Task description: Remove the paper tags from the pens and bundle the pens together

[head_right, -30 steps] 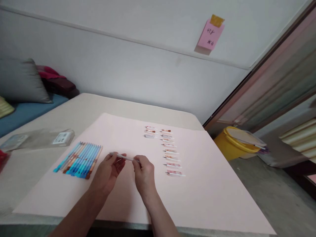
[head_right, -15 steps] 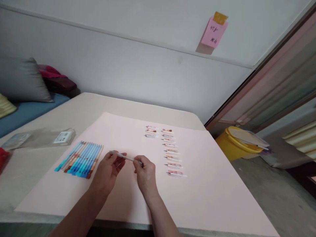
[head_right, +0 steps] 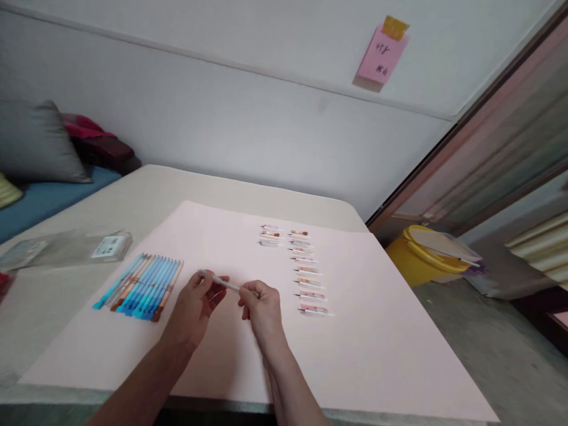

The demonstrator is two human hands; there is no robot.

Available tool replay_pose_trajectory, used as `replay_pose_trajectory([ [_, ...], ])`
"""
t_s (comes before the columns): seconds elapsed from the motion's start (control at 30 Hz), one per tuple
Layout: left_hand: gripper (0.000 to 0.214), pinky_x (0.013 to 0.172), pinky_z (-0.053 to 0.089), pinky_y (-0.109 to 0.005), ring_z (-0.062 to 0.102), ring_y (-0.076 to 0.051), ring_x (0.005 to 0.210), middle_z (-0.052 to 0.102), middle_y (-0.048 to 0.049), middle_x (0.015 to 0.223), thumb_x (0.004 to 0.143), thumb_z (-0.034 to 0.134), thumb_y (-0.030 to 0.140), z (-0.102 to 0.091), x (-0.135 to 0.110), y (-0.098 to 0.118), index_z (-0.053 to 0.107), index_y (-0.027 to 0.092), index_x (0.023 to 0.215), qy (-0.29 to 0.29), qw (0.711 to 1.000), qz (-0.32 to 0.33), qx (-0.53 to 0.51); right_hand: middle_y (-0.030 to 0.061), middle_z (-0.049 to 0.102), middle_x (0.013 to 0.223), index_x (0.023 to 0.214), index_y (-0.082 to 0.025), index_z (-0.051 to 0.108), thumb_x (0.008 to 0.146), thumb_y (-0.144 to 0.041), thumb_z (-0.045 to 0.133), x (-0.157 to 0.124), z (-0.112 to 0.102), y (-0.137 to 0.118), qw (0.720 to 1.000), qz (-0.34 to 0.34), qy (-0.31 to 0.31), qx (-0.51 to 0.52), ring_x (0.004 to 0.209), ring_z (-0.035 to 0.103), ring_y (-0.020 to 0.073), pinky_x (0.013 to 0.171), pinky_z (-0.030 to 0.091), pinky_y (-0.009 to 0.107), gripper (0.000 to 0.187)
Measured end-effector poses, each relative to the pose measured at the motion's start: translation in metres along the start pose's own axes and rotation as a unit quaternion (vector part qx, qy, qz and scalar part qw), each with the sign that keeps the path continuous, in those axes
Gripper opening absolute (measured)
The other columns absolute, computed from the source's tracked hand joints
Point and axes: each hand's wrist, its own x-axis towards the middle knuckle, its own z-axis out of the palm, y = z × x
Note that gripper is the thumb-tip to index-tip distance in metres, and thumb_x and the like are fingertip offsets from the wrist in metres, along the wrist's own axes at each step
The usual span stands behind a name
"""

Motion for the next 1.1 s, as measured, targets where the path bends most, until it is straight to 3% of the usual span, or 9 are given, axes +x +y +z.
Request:
replay_pose_trajectory([
  [0.23,0.015,0.070,0.050,-0.028,0.063,-0.016,0.080,0.068,-0.0094,0.090,0.075,0.065,0.024,0.001,0.003,0.002,0.055,0.017,0.083,0.023,0.998,-0.031,-0.050,-0.0030,0.055,0.058,0.072,-0.017,0.060,0.075,-0.026,0.057,-0.001,0.005,0.003,0.995,-0.075,0.029,-0.059,0.045,0.048,0.0084,0.046,0.038,0.020,0.010],
  [0.37,0.013,0.071,0.050,-0.026,0.062,-0.013,0.081,0.066,-0.0056,0.087,0.072,0.068,0.018,-0.003,0.008,0.004,0.058,0.016,0.079,0.041,0.995,-0.028,-0.081,-0.0032,0.056,0.060,0.077,-0.018,0.061,0.077,-0.026,0.055,-0.003,0.010,0.007,0.990,-0.110,0.023,-0.080,0.049,0.051,0.0089,0.049,0.041,0.021,0.009],
  [0.5,0.012,0.071,0.048,-0.022,0.058,-0.008,0.076,0.061,-0.0009,0.081,0.069,0.071,0.015,-0.008,0.012,0.006,0.061,0.015,0.075,0.057,0.993,-0.030,-0.096,-0.0025,0.057,0.058,0.074,-0.017,0.060,0.074,-0.025,0.057,-0.004,0.015,0.008,0.999,-0.042,0.005,-0.014,0.044,0.047,0.0080,0.044,0.038,0.020,0.009],
  [0.63,0.009,0.070,0.049,-0.023,0.058,-0.010,0.073,0.060,-0.0032,0.080,0.069,0.069,0.010,-0.009,0.014,0.007,0.064,0.013,0.076,0.051,0.994,-0.025,-0.089,-0.0009,0.059,0.055,0.071,-0.015,0.059,0.070,-0.026,0.058,-0.003,0.015,0.005,0.998,0.021,-0.012,0.066,0.040,0.042,0.0064,0.040,0.033,0.020,0.011],
  [0.93,0.012,0.073,0.050,-0.027,0.063,-0.015,0.085,0.066,-0.0065,0.091,0.072,0.065,0.010,-0.010,0.016,0.004,0.060,0.017,0.081,0.019,0.996,-0.027,-0.080,-0.0020,0.058,0.055,0.069,-0.016,0.060,0.069,-0.026,0.060,-0.001,0.014,0.004,0.999,-0.005,0.030,0.015,0.039,0.043,0.0067,0.039,0.034,0.020,0.011],
  [1.1,0.014,0.073,0.050,-0.025,0.062,-0.010,0.073,0.061,-0.0001,0.076,0.069,0.069,0.012,-0.008,0.014,0.005,0.058,0.016,0.077,0.031,0.995,-0.007,-0.095,-0.0026,0.058,0.055,0.069,-0.016,0.060,0.070,-0.025,0.058,-0.003,0.018,0.006,1.000,-0.006,0.019,0.013,0.039,0.044,0.0067,0.040,0.034,0.020,0.009],
])
